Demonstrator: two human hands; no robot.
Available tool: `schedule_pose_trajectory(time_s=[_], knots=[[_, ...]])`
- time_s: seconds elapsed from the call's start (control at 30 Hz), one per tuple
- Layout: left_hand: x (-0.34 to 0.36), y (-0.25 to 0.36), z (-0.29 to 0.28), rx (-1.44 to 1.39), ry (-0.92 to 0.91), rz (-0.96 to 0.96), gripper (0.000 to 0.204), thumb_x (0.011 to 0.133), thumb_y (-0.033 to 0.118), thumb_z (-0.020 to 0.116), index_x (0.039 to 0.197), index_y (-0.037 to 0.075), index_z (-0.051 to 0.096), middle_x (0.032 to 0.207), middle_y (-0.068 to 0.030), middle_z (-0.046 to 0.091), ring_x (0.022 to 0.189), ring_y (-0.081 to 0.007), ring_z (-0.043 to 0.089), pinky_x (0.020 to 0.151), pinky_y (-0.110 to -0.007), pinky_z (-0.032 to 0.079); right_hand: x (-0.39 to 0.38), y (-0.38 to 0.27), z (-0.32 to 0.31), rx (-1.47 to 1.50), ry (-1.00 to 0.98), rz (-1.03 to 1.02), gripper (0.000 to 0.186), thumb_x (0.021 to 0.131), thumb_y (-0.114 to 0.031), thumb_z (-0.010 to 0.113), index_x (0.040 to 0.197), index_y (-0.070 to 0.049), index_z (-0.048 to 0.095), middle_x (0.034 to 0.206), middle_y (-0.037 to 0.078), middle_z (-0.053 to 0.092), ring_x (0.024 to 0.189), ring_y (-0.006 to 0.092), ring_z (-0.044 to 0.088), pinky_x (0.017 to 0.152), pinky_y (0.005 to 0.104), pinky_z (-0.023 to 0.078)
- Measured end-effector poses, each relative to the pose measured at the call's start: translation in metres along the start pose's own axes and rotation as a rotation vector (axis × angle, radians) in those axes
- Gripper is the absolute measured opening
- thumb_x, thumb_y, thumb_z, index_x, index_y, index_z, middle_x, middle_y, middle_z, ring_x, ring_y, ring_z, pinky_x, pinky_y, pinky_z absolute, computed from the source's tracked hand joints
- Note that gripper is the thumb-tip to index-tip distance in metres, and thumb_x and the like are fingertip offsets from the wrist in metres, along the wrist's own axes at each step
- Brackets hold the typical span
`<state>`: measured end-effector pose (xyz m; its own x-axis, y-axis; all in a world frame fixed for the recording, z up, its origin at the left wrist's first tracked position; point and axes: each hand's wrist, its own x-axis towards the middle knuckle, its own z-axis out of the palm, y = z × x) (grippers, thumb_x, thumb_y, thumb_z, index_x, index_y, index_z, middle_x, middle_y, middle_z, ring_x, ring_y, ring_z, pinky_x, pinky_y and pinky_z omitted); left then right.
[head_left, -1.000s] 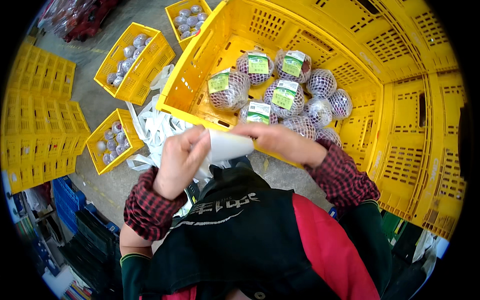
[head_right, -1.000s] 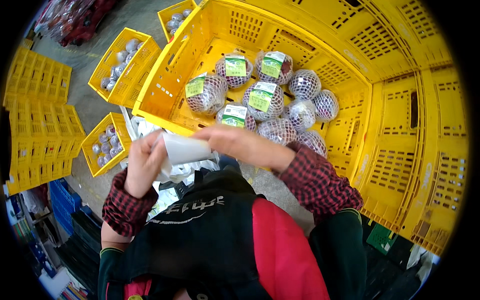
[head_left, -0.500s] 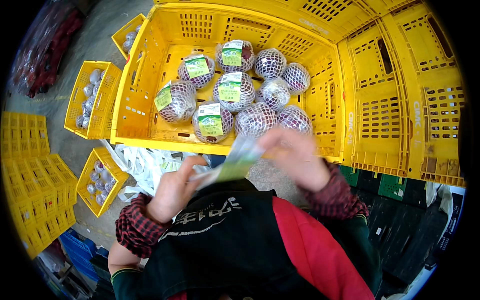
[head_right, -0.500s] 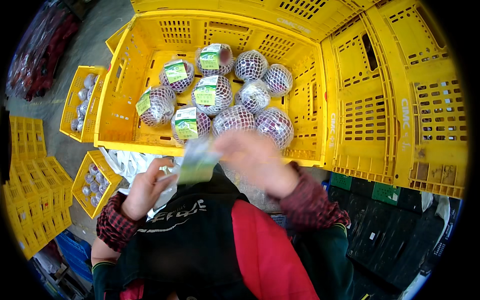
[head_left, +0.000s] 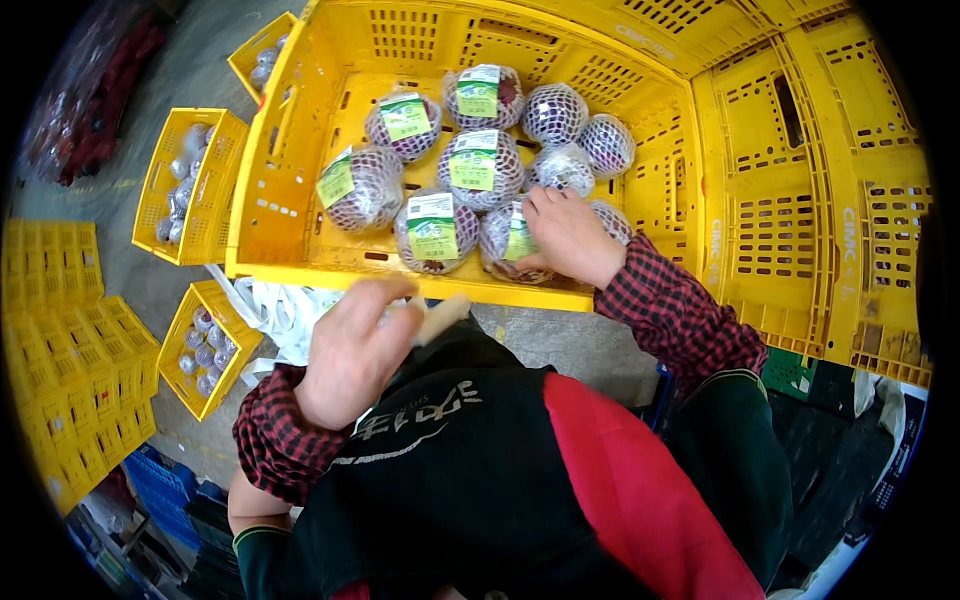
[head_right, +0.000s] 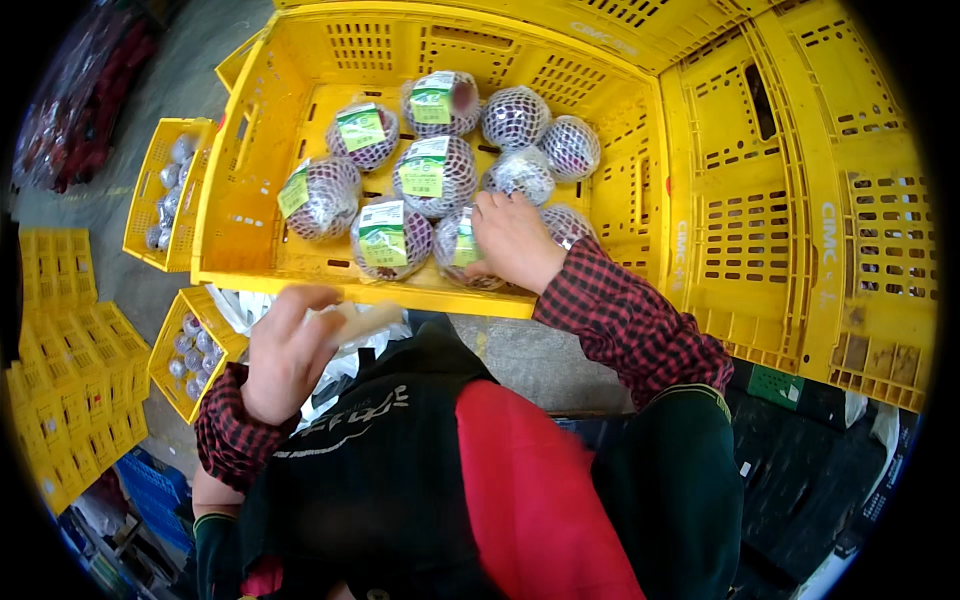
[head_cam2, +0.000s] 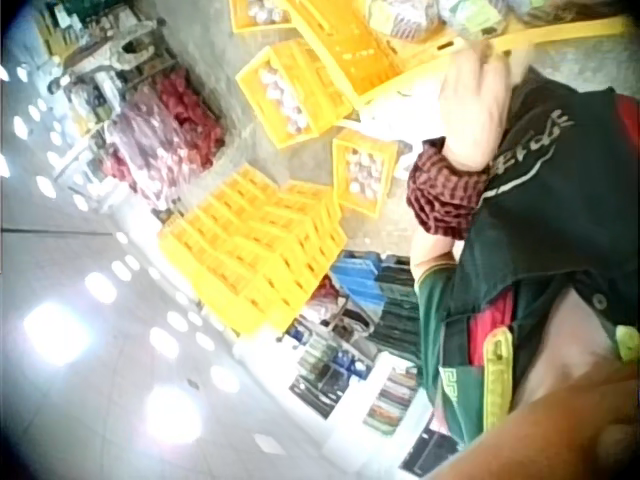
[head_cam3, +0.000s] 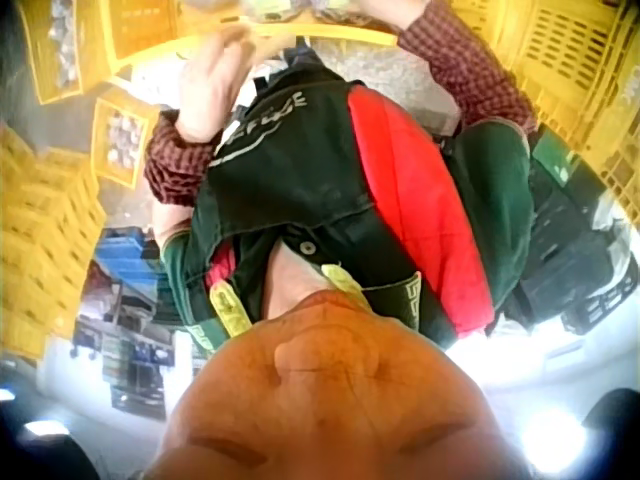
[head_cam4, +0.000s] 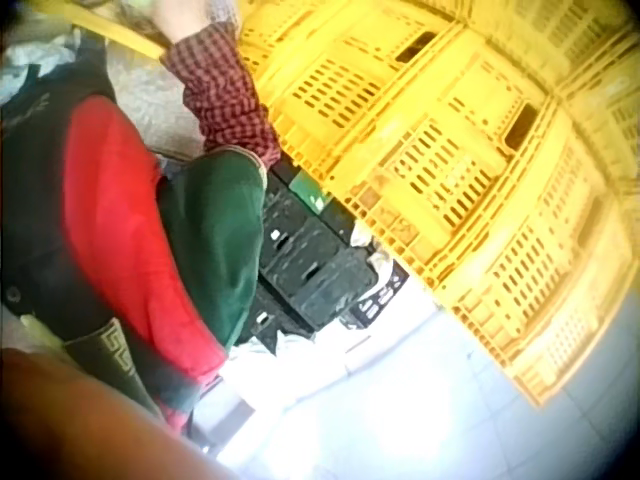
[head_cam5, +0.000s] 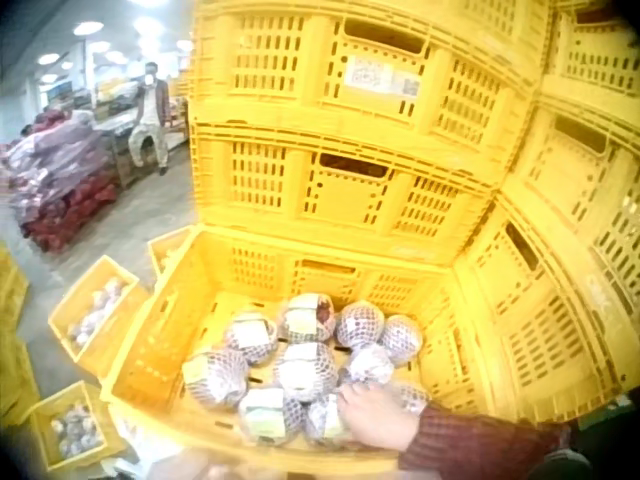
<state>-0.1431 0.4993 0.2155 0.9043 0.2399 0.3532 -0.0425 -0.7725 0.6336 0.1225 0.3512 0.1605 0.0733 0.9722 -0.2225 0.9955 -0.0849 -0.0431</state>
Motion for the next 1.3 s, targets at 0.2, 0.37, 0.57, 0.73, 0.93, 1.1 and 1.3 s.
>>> schedule_pose_trajectory(time_s=[0.2,0.37,0.57,0.73,0.93,1.1,1.3], knots=[[-0.002,0.011,-0.014,-0.605,0.131,-0.589,0.02,0.08,-0.01,0.061,0.095,0.002,0.055,0.085,-0.0056,0.058,0.08,-0.014,0.06,0.07,-0.027,0.047,0.002,-0.093,-0.072,1.342,-0.048,-0.126,0.055,0.085,-0.016,0.072,0.134,-0.006,0.05,0.121,0.008,0.06,0.111,0.0157,0.056,0.098,0.0312,0.043],[-0.001,0.002,-0.034,0.008,0.076,-0.231,0.04,0.076,-0.009,0.066,0.113,0.003,0.056,0.096,-0.0133,0.062,0.079,-0.0254,0.064,0.069,-0.03,0.05,-0.01,-0.111,-0.07,1.445,0.006,0.011,0.034,0.09,-0.026,0.066,0.113,-0.005,0.056,0.096,0.009,0.065,0.088,0.0221,0.065,0.073,0.0324,0.05],[-0.006,0.012,0.005,-0.688,-0.06,-0.441,0.05,0.084,-0.008,0.06,0.13,0.007,0.047,0.077,-0.0055,0.052,0.067,-0.0118,0.054,0.063,-0.024,0.045,-0.026,-0.103,-0.08,0.665,0.323,-0.221,0.025,0.085,-0.02,0.067,0.104,-0.007,0.059,0.082,0.007,0.059,0.079,0.0272,0.062,0.062,0.0364,0.05],[-0.034,-0.02,0.007,-0.448,-0.099,-0.524,0.034,0.086,0.002,0.068,0.117,0.006,0.056,0.068,-0.0072,0.054,0.058,-0.018,0.053,0.06,-0.027,0.046,-0.027,-0.027,-0.085,0.975,0.56,0.257,0.011,0.092,-0.014,0.061,0.092,-0.003,0.064,0.09,0.006,0.066,0.081,0.0138,0.063,0.072,0.0277,0.051],[0.012,-0.002,0.015,-0.266,-0.161,0.099,0.035,0.073,0.001,0.066,0.107,0.005,0.058,0.094,-0.0109,0.056,0.074,-0.0299,0.059,0.063,-0.036,0.05,-0.003,0.111,0.013,0.335,0.203,0.485,0.033,0.086,-0.027,0.068,0.105,-0.001,0.06,0.094,0.014,0.061,0.089,0.025,0.059,0.079,0.0369,0.049],[0.007,-0.009,0.001,0.017,-0.303,0.308,0.037,0.073,0.01,0.065,0.108,0.008,0.058,0.084,-0.0086,0.049,0.064,-0.0202,0.055,0.056,-0.034,0.046,0.006,0.106,0.025,0.019,0.307,0.28,0.051,0.079,-0.035,0.073,0.113,0.0,0.059,0.109,0.013,0.057,0.106,0.0287,0.054,0.09,0.0402,0.045],[0.032,-0.001,0.012,-0.082,-0.24,0.151,0.038,0.071,0.003,0.064,0.109,0.006,0.059,0.105,-0.0162,0.056,0.093,-0.0286,0.061,0.079,-0.037,0.051,0.032,0.092,0.027,0.016,-0.129,0.378,0.063,0.081,-0.04,0.071,0.123,0.003,0.054,0.117,0.017,0.053,0.106,0.0329,0.054,0.091,0.0414,0.046]])
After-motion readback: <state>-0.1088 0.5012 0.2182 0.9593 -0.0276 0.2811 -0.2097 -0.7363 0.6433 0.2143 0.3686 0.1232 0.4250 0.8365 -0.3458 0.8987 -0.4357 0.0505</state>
